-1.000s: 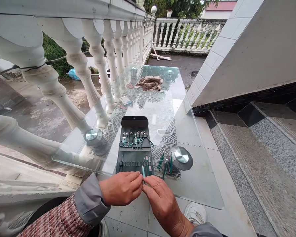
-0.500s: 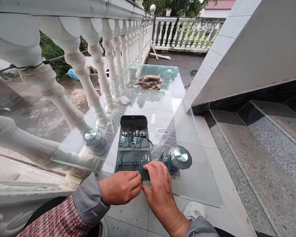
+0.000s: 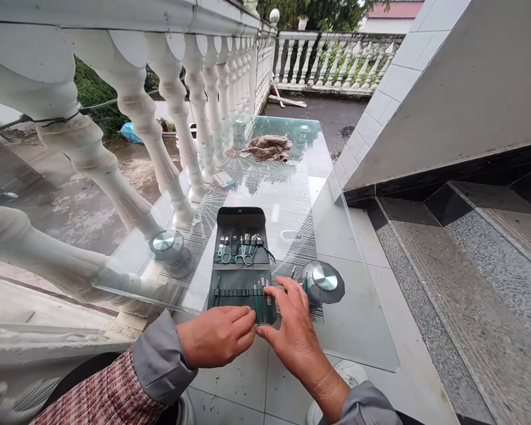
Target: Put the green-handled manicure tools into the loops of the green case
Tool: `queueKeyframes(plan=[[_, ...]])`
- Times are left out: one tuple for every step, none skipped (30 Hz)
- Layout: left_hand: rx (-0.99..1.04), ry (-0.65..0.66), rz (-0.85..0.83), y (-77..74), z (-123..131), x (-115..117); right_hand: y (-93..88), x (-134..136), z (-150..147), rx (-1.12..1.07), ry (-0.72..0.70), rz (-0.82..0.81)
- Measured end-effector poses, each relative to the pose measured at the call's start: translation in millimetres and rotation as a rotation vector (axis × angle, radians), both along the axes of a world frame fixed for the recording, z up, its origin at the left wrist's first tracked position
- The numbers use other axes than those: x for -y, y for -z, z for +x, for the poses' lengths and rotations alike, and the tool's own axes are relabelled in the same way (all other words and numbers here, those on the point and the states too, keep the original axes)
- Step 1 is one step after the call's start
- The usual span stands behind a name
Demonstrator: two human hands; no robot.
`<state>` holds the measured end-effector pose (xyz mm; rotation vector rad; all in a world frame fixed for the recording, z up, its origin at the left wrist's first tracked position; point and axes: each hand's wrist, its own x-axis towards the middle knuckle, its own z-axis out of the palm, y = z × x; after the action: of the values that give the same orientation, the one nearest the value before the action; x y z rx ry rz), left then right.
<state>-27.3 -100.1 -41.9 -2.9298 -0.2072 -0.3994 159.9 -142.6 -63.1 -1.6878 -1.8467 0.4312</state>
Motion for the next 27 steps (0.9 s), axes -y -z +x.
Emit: queueKeyframes(plan=[[0.001,-0.002,-0.001,-0.1,0.3,-0.1,0.1,-0.1,-0.5,0.000,0.007,-0.001],[-0.001,-0.003,-0.002,-0.1,0.6,-0.2,0.2,-0.3,-1.2,-0.002,0.016,0.000],[-0.004,-0.004,-0.004,-0.1,0.9,-0.3,0.5,-0.5,-2.1,-0.006,0.026,0.003],[-0.008,-0.004,-0.006,-0.1,1.1,-0.4,0.9,-0.7,-2.9,-0.012,0.037,0.007],[-0.014,-0.002,-0.008,-0.2,1.3,-0.5,1.4,-0.8,-3.7,-0.019,0.047,0.010],[-0.020,0.001,-0.009,-0.4,1.3,-0.5,1.8,-0.7,-4.2,-0.026,0.052,0.013],[-0.024,0.001,-0.009,-0.7,1.3,-0.5,2.1,-0.5,-4.2,-0.030,0.052,0.017],[-0.027,-0.001,-0.008,-1.0,1.1,-0.4,2.0,-0.2,-3.7,-0.032,0.046,0.023],[-0.029,-0.004,-0.007,-1.3,0.8,-0.2,1.3,0.1,-2.4,-0.033,0.040,0.034],[-0.029,-0.008,-0.004,-1.6,0.5,-0.1,0.1,0.2,-0.2,-0.034,0.040,0.051],[-0.026,-0.013,0.001,-1.7,0.1,0.1,-1.9,0.0,3.2,-0.040,0.052,0.077],[-0.023,-0.019,0.009,-1.8,-0.2,0.2,-4.3,-0.3,7.7,-0.051,0.081,0.110],[-0.018,-0.021,0.017,-1.6,-0.6,0.3,-7.1,-0.9,13.3,-0.068,0.124,0.144],[-0.011,-0.022,0.023,-1.2,-0.9,0.3,-10.0,-1.5,19.8,-0.095,0.183,0.177],[-0.003,-0.021,0.029,-0.6,-1.1,0.2,-12.4,-2.1,26.9,-0.130,0.247,0.200],[0.002,-0.019,0.034,0.1,-1.2,0.1,-14.1,-2.5,34.3,-0.174,0.313,0.205],[0.005,-0.017,0.037,1.0,-1.3,0.0,-14.9,-2.5,41.6,-0.221,0.377,0.194],[0.007,-0.014,0.042,1.8,-1.3,-0.1,-14.7,-2.3,48.3,-0.261,0.425,0.173],[0.008,-0.011,0.048,2.5,-1.1,-0.2,-13.4,-1.8,54.1,-0.286,0.459,0.147],[0.006,-0.008,0.056,3.1,-0.9,-0.4,-11.4,-1.0,58.8,-0.288,0.474,0.124],[0.005,-0.005,0.063,3.6,-0.6,-0.4,-8.9,-0.1,62.3,-0.265,0.466,0.108],[0.004,-0.002,0.071,3.8,-0.3,-0.5,-6.3,0.9,64.4,-0.220,0.436,0.103],[0.003,-0.001,0.079,3.9,0.0,-0.6,-3.9,2.0,65.1,-0.161,0.387,0.110],[0.002,0.000,0.085,3.7,0.3,-0.7,-2.0,3.3,64.6,-0.095,0.326,0.130],[0.002,0.002,0.091,3.5,0.5,-0.7,-0.7,4.8,62.9,-0.030,0.263,0.162],[0.004,0.006,0.097,3.1,0.6,-0.8,0.0,6.6,60.1,0.033,0.203,0.203],[0.008,0.012,0.104,2.7,0.6,-1.0,0.3,8.7,56.4,0.095,0.155,0.248]])
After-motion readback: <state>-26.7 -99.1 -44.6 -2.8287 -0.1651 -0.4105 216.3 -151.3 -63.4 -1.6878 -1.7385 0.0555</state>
